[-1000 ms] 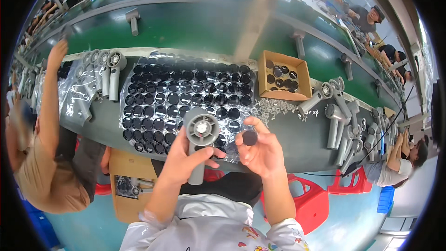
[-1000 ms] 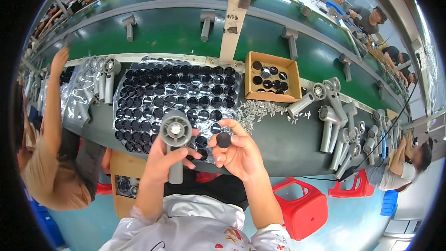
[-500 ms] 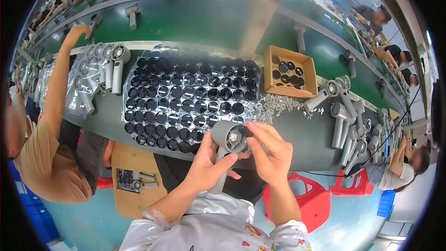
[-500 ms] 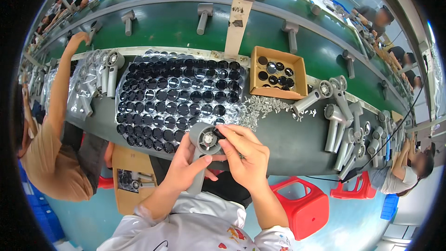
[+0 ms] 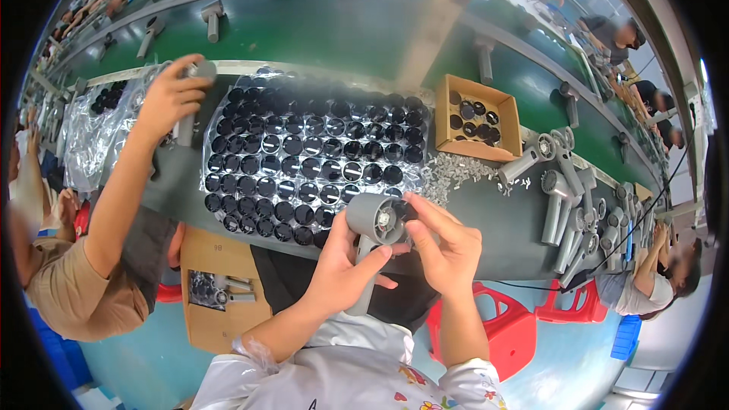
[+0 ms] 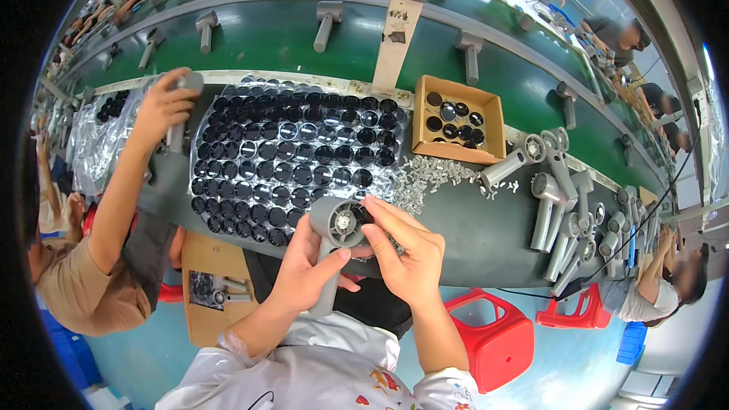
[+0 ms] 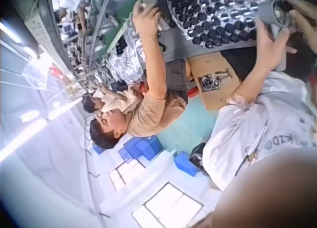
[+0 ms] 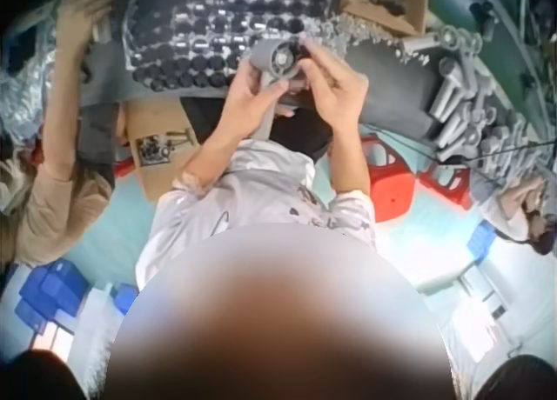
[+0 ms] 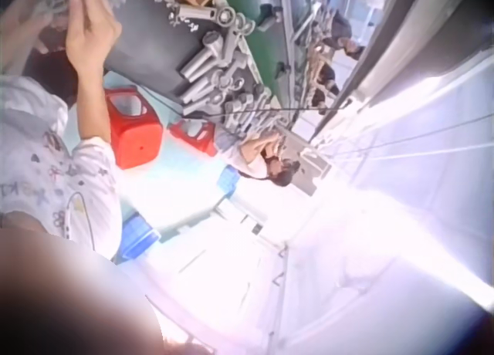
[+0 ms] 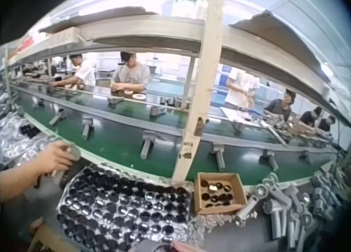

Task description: The person assembles portable fan housings by inserting small components and circular caps into them by hand, then places the assembled housings onto a conveyor belt.

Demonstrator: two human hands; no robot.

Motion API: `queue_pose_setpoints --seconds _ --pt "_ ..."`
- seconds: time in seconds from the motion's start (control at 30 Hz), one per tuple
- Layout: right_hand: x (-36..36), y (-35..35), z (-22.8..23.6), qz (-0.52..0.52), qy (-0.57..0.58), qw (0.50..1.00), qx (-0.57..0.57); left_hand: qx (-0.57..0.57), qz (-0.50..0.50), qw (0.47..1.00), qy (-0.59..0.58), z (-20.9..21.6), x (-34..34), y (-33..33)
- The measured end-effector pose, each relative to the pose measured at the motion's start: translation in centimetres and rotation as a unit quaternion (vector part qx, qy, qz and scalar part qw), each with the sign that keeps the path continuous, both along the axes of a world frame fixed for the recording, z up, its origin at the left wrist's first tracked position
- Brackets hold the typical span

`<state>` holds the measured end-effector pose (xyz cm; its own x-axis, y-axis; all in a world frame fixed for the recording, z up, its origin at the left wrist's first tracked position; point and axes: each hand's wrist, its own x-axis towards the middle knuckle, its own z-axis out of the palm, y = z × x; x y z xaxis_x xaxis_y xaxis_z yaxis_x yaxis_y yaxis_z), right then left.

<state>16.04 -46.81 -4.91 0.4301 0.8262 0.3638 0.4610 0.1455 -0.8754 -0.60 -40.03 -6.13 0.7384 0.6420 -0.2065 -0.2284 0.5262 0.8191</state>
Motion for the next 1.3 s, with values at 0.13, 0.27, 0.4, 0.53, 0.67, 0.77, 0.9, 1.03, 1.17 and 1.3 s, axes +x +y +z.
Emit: queue_pose_setpoints --seconds 0.13,0.27,0.4,0.53,0.67,0.77,0.9,1.03,1.17,1.3 --pt "0.3 -0.2 0.1 0.023 -0.035 0.999 -0.013 0.033 0.032 0.999 0.008 -0.1 0.1 -0.2" --pt "-0.1 -0.2 0.0 0.009 0.01 0.999 -0.041 0.059 0.029 0.998 0.018 -0.2 0.1 -0.3" --pt "-0.8 -0.4 0.3 -0.026 0.047 0.997 -0.051 0.067 0.028 0.997 0.016 -0.1 0.1 -0.2" --pt "-1.2 -0.4 0.7 -0.039 0.041 0.998 -0.03 0.069 0.03 0.997 0.02 -0.1 0.1 -0.2" --pt "-1.3 -0.5 0.7 -0.044 0.031 0.998 -0.027 0.075 0.03 0.996 0.03 -0.1 0.2 -0.2" --pt "-1.3 -0.4 0.3 -0.049 0.037 0.998 -0.018 0.086 0.037 0.995 0.04 -0.1 0.3 -0.3" --pt "-1.2 0.1 -0.2 -0.025 0.009 1.0 0.01 0.094 0.046 0.993 0.05 0.0 0.3 -0.1" --pt "-0.8 0.3 -0.2 0.022 -0.054 0.998 0.025 0.089 0.044 0.994 0.054 0.1 0.1 0.5" --pt "-0.6 0.2 0.2 0.032 -0.083 0.996 0.001 0.095 0.041 0.993 0.059 0.1 0.0 0.6" --pt "-0.7 0.2 0.8 0.034 -0.104 0.994 -0.014 0.113 0.034 0.991 0.07 0.2 0.1 0.7"
